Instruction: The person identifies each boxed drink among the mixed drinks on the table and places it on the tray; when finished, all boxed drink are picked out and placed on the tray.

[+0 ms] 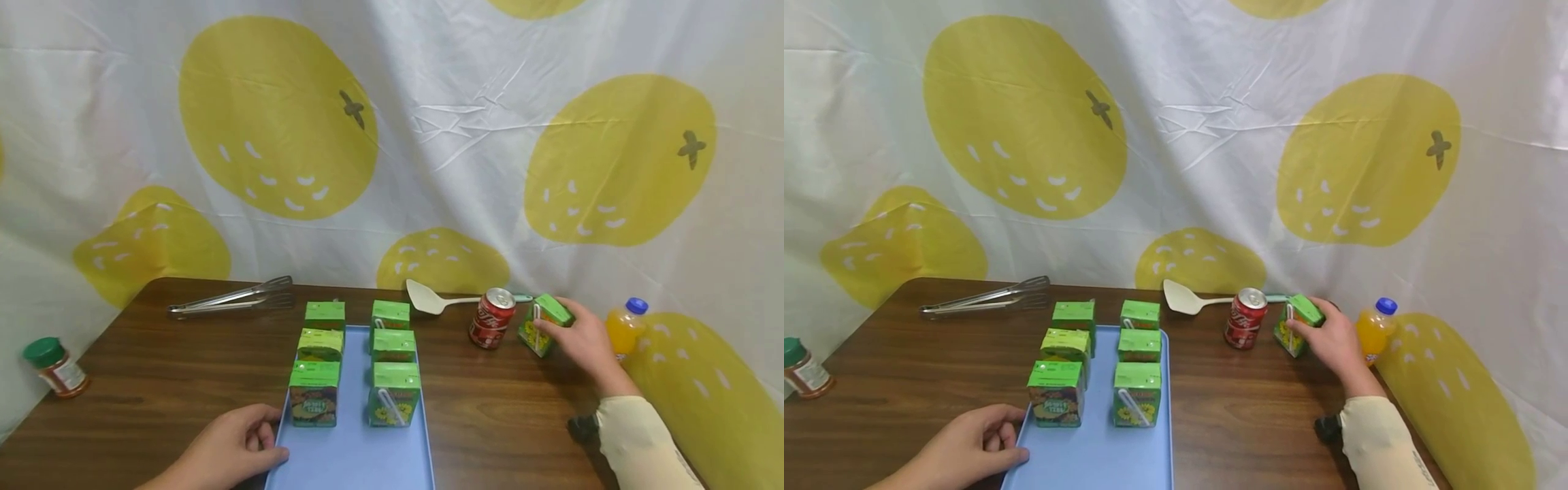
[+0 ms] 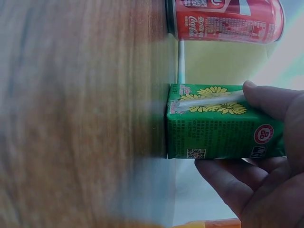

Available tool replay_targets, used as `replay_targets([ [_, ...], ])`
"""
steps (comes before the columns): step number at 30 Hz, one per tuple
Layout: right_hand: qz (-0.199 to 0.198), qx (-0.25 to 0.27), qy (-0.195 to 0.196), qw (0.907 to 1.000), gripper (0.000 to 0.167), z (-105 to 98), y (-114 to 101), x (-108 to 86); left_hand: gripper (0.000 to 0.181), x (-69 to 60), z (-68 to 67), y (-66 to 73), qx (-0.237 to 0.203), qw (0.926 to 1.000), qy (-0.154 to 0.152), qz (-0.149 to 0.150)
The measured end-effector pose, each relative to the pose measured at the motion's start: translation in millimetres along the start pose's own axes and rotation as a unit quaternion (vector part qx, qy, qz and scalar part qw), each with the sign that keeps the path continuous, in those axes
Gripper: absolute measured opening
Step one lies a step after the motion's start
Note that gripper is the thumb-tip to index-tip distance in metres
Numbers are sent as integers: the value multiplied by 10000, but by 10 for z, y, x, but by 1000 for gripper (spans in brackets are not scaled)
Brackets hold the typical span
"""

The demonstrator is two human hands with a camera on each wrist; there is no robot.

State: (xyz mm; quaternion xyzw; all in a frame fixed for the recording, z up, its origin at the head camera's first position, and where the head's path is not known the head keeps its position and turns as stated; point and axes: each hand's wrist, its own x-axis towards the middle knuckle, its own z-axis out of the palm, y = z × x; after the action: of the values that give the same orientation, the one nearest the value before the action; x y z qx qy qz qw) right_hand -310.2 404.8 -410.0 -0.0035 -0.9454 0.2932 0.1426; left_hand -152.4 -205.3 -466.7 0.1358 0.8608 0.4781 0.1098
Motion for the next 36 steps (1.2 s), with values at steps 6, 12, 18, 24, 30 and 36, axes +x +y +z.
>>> replay_targets([
  [6, -39, 17, 75, 10000, 76, 0, 2, -6, 57, 1, -4, 3, -23, 10000, -20, -68],
  [12, -147, 41, 212, 9997, 72, 18, -8, 3, 57, 11, -2, -21, 26, 10000, -16, -44],
  [18, -23, 376, 262, 9989, 73, -37, -79, -11, 59, 13, 1, -43, 2, 9999, -67, -119],
  [24, 32, 539, 521, 9972, 75, -174, -265, -44, 60, 18, -3, -49, -57, 9997, -108, -200],
  [30, -102, 534, 739, 9958, 74, -316, -503, -135, 60, 14, -4, -36, -63, 9996, -131, -255],
  [36, -300, 494, 947, 9938, 68, -455, -741, -270, 61, 21, -10, -26, -75, 9994, -148, -303],
])
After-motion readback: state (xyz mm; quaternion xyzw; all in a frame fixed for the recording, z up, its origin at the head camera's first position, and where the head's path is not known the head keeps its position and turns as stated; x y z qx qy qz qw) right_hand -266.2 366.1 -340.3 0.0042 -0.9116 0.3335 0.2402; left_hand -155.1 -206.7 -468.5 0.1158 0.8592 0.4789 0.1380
